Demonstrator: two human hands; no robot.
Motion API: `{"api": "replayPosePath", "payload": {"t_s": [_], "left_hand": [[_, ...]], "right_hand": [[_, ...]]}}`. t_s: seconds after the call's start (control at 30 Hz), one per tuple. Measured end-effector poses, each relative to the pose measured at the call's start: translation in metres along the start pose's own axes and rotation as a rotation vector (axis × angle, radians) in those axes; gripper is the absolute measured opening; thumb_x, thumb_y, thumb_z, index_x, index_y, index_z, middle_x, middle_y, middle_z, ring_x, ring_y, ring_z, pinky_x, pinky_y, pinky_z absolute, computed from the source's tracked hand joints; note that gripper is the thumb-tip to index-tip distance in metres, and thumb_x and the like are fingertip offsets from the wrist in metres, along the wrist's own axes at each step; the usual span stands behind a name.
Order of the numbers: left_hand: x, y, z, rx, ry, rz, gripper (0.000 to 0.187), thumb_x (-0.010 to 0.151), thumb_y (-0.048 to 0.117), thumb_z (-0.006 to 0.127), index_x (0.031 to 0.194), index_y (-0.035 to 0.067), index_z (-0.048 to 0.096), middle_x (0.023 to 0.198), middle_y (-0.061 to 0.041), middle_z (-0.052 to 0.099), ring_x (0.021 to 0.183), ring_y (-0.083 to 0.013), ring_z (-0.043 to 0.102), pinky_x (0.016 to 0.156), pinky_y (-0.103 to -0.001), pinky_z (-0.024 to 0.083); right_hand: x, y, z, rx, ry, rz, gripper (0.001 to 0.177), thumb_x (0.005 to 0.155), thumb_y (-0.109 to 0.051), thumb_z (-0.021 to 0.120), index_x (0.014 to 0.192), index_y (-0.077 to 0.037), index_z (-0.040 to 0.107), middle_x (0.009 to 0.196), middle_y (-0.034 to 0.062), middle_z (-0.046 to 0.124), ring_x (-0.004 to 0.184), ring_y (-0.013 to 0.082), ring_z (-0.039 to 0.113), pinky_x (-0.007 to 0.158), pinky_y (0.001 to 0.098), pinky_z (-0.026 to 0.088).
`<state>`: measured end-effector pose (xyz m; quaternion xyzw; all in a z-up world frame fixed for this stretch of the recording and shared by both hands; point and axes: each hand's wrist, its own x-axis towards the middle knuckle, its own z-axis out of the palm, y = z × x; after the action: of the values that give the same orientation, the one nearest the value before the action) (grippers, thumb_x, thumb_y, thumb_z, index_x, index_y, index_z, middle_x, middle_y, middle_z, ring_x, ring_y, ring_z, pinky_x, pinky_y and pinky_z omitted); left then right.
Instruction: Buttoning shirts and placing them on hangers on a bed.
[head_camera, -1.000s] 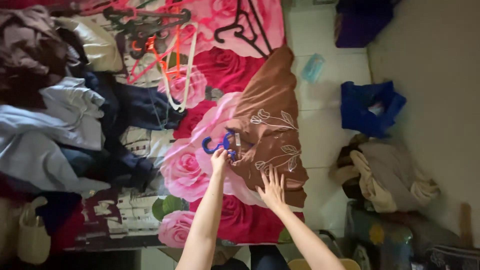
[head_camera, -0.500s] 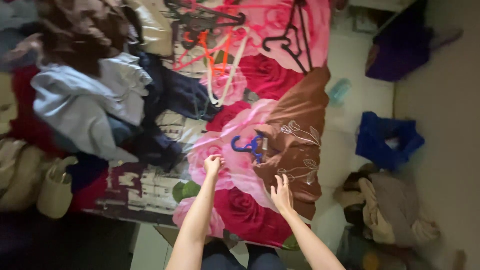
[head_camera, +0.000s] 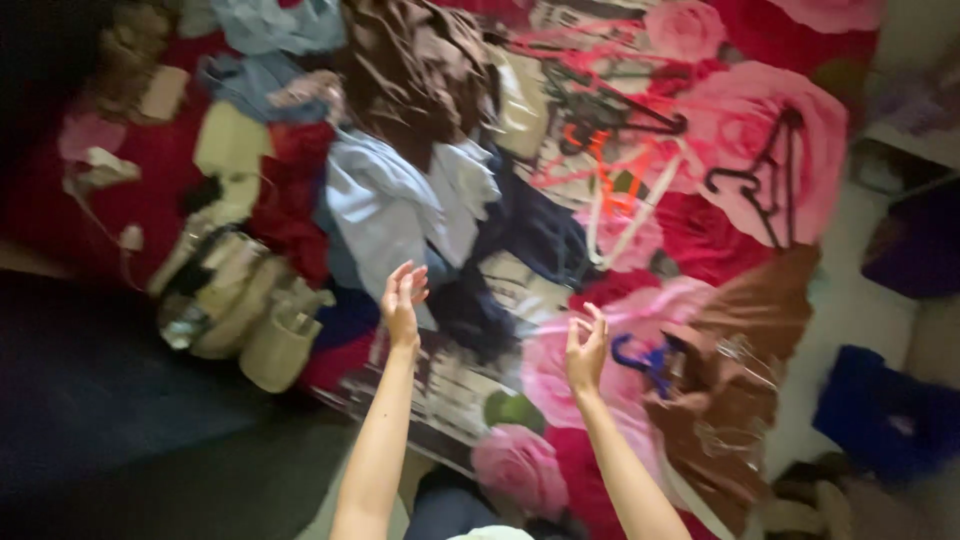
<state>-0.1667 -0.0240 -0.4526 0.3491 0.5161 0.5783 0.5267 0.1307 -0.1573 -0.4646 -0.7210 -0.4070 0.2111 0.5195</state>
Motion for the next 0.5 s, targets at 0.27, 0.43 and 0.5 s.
{"api": "replayPosePath", "payload": {"t_s": [0.27,0.43,0.5], "left_hand": [[0.181,0.081,0.005,0.035,-0.251,0.222,0.038,0.105,0.025,0.056,0.139,0.009,0.061,0.134,-0.008,0.069,0.112,-0.0143,0.064,0.091,-0.029,0.054],[0.302,0.039,0.027,0.006,-0.243,0.162,0.036,0.102,0.021,0.057,0.136,0.009,0.064,0.129,-0.008,0.068,0.106,-0.0153,0.068,0.086,-0.03,0.057],[0.339,0.018,0.035,-0.041,-0.197,0.07,0.036,0.102,0.019,0.057,0.135,0.009,0.065,0.125,-0.008,0.067,0.102,-0.0157,0.068,0.083,-0.031,0.059]], "right_hand": [[0.073,-0.107,0.169,0.074,-0.036,-0.053,0.043,0.097,-0.014,0.067,0.138,-0.008,0.055,0.113,0.0133,0.065,0.091,0.0213,0.071,0.081,0.0343,0.058],[0.129,-0.142,0.219,-0.007,-0.05,-0.188,0.042,0.096,-0.013,0.069,0.135,-0.01,0.056,0.118,0.0126,0.064,0.089,0.0217,0.07,0.073,0.0333,0.06],[0.148,-0.153,0.228,-0.05,-0.096,-0.116,0.042,0.095,-0.014,0.069,0.135,-0.011,0.056,0.113,0.0103,0.066,0.085,0.0204,0.071,0.071,0.0331,0.06]]}}
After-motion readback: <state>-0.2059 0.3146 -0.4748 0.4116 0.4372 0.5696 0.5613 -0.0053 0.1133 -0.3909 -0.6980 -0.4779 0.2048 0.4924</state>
